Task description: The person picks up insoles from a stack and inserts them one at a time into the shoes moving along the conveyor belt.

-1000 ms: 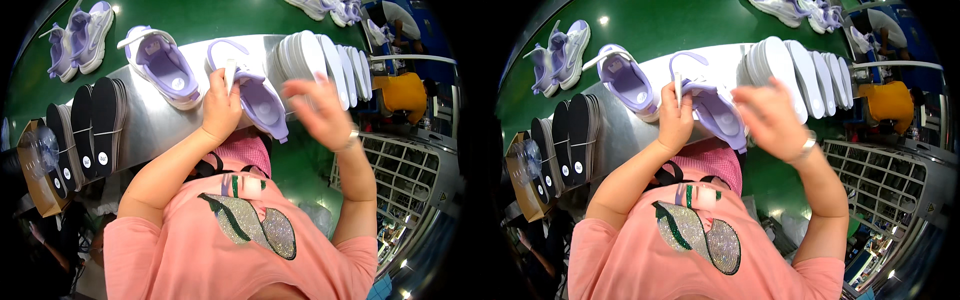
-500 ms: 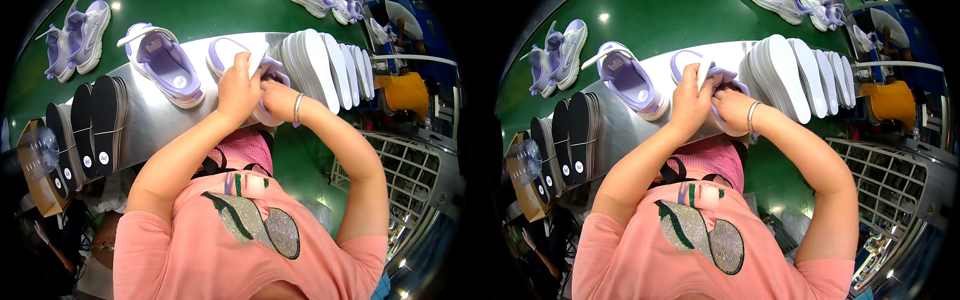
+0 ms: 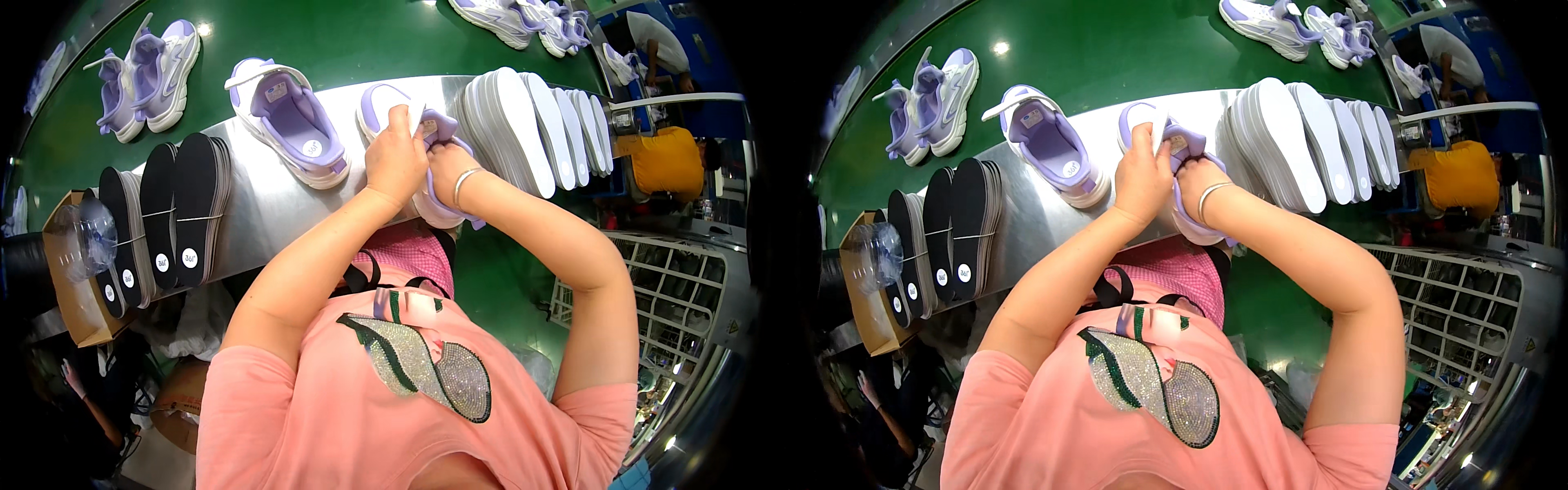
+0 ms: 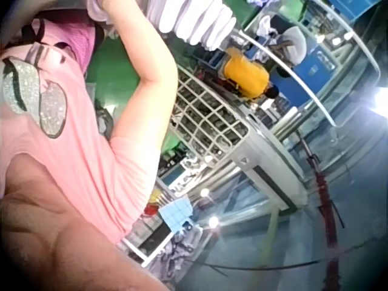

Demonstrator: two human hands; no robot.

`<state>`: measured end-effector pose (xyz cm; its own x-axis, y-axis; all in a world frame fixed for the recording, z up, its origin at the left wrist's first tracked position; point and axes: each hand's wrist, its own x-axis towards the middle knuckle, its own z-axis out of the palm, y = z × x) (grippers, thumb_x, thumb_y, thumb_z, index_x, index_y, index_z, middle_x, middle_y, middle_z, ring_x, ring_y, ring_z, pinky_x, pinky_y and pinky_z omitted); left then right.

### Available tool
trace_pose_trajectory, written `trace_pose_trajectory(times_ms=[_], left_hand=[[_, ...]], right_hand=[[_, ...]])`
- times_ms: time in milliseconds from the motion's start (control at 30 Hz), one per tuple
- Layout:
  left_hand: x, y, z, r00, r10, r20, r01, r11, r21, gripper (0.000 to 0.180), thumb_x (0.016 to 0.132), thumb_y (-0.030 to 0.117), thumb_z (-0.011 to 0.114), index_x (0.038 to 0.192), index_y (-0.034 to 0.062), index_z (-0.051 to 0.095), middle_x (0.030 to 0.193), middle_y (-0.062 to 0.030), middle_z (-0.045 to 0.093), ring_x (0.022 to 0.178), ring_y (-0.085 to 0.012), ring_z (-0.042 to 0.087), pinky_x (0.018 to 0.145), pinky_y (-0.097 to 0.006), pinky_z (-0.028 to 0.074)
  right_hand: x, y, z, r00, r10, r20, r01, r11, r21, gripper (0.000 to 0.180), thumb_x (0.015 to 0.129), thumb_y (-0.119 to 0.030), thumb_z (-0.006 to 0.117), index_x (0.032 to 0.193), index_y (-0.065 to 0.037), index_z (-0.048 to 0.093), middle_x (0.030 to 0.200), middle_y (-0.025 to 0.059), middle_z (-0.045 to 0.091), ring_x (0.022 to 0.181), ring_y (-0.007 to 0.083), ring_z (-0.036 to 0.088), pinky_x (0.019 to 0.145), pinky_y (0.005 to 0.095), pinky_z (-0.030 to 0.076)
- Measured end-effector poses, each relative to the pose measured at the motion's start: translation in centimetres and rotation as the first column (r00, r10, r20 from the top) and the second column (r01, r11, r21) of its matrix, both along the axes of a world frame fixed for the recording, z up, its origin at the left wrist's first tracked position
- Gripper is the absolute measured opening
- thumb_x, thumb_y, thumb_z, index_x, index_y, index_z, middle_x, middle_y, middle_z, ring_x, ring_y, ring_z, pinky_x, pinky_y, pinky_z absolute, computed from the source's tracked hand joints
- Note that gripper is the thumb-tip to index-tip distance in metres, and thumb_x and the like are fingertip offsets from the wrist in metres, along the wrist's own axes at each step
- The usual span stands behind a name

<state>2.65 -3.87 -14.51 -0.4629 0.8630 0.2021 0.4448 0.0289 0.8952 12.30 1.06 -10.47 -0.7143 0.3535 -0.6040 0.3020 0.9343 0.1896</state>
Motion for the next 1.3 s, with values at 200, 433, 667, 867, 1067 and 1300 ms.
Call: trace_pose_trajectory(times_ms=[200, 433, 667, 867, 1067, 1300], left_hand=[[0.1, 0.1, -0.2, 0.999, -0.025, 0.025, 0.026, 0.998, -0.059, 0.032, 0.082, 0.017, 0.050, 0.108, 0.0031, 0.036, 0.071, -0.0226, 0.059, 0.065, -0.0400, 0.058, 0.057, -0.047, 0.045], [0.0, 0.3, 0.6, 0.994, -0.063, 0.089, 0.069, 0.996, -0.061, 0.027, 0.083, 0.017, 0.050, 0.104, 0.0026, 0.041, 0.079, -0.0242, 0.059, 0.073, -0.0413, 0.057, 0.063, -0.047, 0.044], [-3.9, -2.9, 4.1, 0.980, -0.109, -0.168, 0.140, 0.972, 0.188, 0.041, 0.080, 0.017, 0.058, 0.113, -0.0005, 0.041, 0.102, -0.0198, 0.056, 0.093, -0.0337, 0.057, 0.078, -0.038, 0.044], [-10.1, -5.4, 4.0, 0.942, -0.023, -0.334, -0.080, 0.953, -0.293, 0.058, 0.082, 0.037, 0.053, 0.119, -0.0051, 0.037, 0.076, -0.0153, 0.064, 0.068, -0.0326, 0.062, 0.061, -0.038, 0.048], [-7.4, -3.0, 6.0, 0.829, -0.237, -0.506, -0.078, 0.848, -0.525, 0.092, 0.072, 0.055, 0.055, 0.125, -0.0137, 0.024, 0.063, -0.0174, 0.060, 0.057, -0.0317, 0.061, 0.052, -0.038, 0.048], [-12.5, 2.6, 3.5, 0.832, 0.002, -0.555, -0.217, 0.922, -0.321, 0.055, 0.070, 0.018, 0.053, 0.120, 0.0029, 0.036, 0.068, -0.0204, 0.060, 0.061, -0.0367, 0.059, 0.056, -0.047, 0.047]], right_hand=[[2.8, -1.6, 6.0, 0.998, -0.055, -0.001, 0.053, 0.958, -0.281, 0.021, 0.069, -0.018, 0.058, 0.082, -0.001, 0.060, 0.076, 0.0193, 0.060, 0.076, 0.0322, 0.059, 0.073, 0.0386, 0.045], [3.6, -2.3, 3.8, 0.951, -0.292, 0.103, 0.310, 0.904, -0.295, 0.021, 0.067, -0.008, 0.053, 0.085, 0.000, 0.058, 0.078, 0.0181, 0.062, 0.078, 0.0334, 0.060, 0.069, 0.0416, 0.047], [4.3, -2.9, 4.1, 0.926, -0.375, 0.035, 0.367, 0.879, -0.303, 0.023, 0.066, -0.009, 0.054, 0.088, -0.002, 0.057, 0.078, 0.0194, 0.061, 0.077, 0.0343, 0.060, 0.067, 0.0428, 0.048], [1.9, -4.0, 2.4, 0.824, -0.437, -0.361, 0.336, 0.890, -0.309, 0.016, 0.070, -0.008, 0.050, 0.085, 0.000, 0.052, 0.076, 0.0201, 0.060, 0.077, 0.0354, 0.058, 0.065, 0.0438, 0.047], [-3.8, -3.0, 1.4, 0.858, -0.307, -0.412, 0.186, 0.933, -0.308, 0.021, 0.072, -0.013, 0.053, 0.090, -0.002, 0.054, 0.079, 0.0135, 0.061, 0.080, 0.0316, 0.057, 0.066, 0.0409, 0.048], [-1.1, 1.7, 5.7, 0.535, -0.096, -0.839, -0.115, 0.976, -0.185, 0.040, 0.075, -0.029, 0.061, 0.104, -0.003, 0.050, 0.103, 0.0140, 0.054, 0.097, 0.0292, 0.051, 0.078, 0.0366, 0.046]])
